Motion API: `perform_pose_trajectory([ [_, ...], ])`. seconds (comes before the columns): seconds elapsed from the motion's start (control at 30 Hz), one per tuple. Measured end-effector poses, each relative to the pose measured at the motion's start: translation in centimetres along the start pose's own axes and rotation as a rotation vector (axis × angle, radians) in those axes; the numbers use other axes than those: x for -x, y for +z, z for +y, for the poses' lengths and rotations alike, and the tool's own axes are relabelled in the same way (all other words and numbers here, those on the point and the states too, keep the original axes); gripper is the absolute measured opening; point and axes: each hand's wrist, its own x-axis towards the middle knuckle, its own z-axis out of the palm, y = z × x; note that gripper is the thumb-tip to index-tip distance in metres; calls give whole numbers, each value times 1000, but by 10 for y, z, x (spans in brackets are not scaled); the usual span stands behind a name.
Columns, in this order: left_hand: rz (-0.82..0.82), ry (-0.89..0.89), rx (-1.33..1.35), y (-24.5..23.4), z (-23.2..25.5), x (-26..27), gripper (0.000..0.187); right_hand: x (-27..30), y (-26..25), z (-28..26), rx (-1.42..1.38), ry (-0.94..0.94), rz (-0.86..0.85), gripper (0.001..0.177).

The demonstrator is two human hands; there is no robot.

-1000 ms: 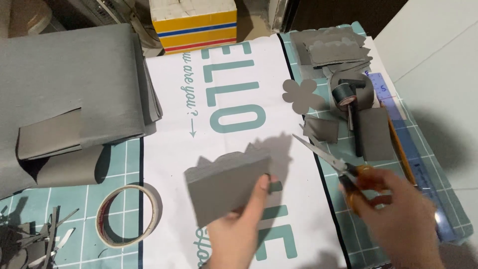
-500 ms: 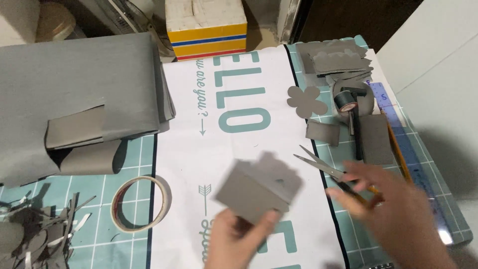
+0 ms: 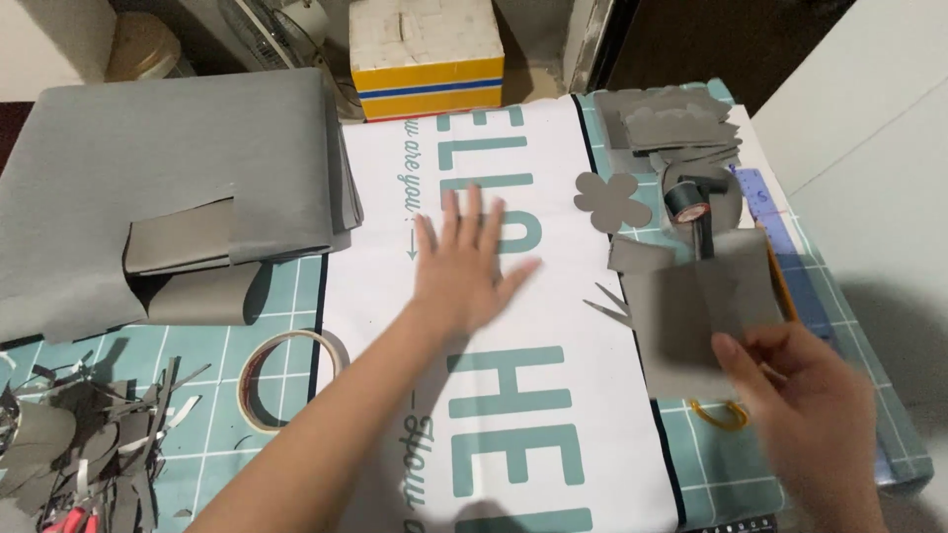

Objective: Cutting and preparing a piece of material using scissors, a pencil, and leatherworking tools on a workshop table.

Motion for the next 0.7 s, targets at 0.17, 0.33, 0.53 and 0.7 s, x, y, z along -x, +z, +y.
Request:
perform_pose_trajectory([
  [0.17, 359, 524, -317, 58, -6, 75, 73, 6, 1, -17, 184, 172, -11, 15],
  [0.33, 361, 444, -351, 40, -22, 173, 83, 12, 6, -16, 141, 150, -79, 8],
  [0.53, 105, -60, -257, 3, -57, 205, 60, 8, 30, 3, -10, -53, -335, 7],
  [0.7, 624, 26, -647, 38, -210, 290, 68, -5, 63, -48, 574, -72, -568, 30],
])
